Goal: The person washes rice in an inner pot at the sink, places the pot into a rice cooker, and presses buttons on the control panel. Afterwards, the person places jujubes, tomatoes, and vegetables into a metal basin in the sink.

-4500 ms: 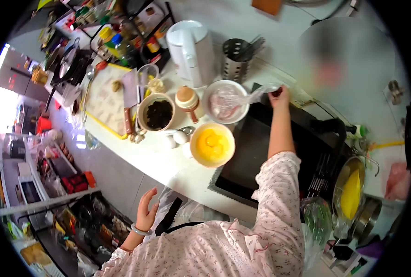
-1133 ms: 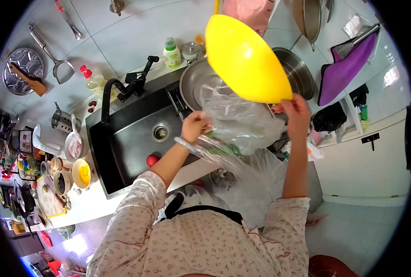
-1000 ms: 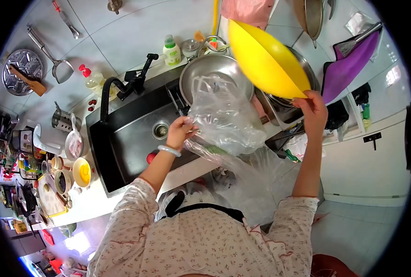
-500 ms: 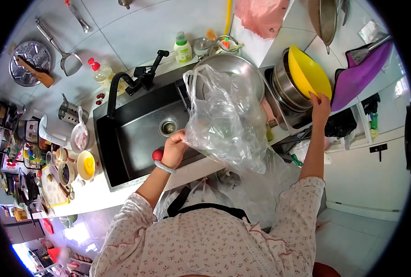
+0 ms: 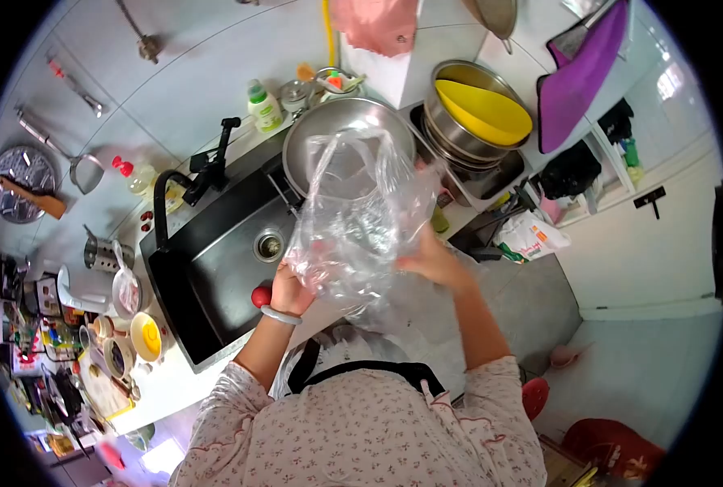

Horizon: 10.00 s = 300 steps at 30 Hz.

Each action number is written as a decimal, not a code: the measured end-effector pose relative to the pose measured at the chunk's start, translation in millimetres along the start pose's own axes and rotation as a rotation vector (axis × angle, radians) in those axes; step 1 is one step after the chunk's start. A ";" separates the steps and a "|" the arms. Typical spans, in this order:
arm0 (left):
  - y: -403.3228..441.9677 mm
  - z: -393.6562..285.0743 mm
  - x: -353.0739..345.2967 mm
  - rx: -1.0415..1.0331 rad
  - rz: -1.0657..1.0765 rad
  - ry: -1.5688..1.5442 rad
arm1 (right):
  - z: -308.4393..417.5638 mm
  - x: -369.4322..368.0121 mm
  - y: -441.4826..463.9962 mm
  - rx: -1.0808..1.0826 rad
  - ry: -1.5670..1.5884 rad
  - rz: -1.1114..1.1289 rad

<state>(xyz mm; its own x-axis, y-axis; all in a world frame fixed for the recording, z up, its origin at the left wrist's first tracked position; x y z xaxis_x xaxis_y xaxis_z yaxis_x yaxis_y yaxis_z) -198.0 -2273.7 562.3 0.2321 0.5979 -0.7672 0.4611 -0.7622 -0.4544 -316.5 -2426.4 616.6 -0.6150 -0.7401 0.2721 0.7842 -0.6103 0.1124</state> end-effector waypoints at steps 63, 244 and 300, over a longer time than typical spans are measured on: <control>-101.0 -33.2 116.1 -0.535 -0.465 0.785 | -39.7 81.9 94.9 0.054 -1.042 0.087; -58.1 -47.2 260.4 0.200 0.094 1.866 | 1.5 -172.0 -42.2 0.070 -0.289 -0.337; 19.7 -3.2 -219.5 -0.353 0.113 0.783 | -30.0 9.2 17.8 0.345 -1.242 -0.231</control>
<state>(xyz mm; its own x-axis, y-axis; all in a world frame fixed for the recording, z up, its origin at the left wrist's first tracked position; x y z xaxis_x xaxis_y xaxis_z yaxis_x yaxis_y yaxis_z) -237.1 -2419.1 723.2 0.7557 0.6210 -0.2078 0.6084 -0.7832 -0.1279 -310.7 -2452.5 592.5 -0.3957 0.2370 0.8873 0.7665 -0.4470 0.4612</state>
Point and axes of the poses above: each hand's wrist, its own y-axis towards the middle knuckle, its own x-axis out of the back of the hand, z = x × y, the point moved 9 cm from there along y, towards the middle knuckle, and after that the axes turned 14 degrees about -z, right-handed, at the moved point
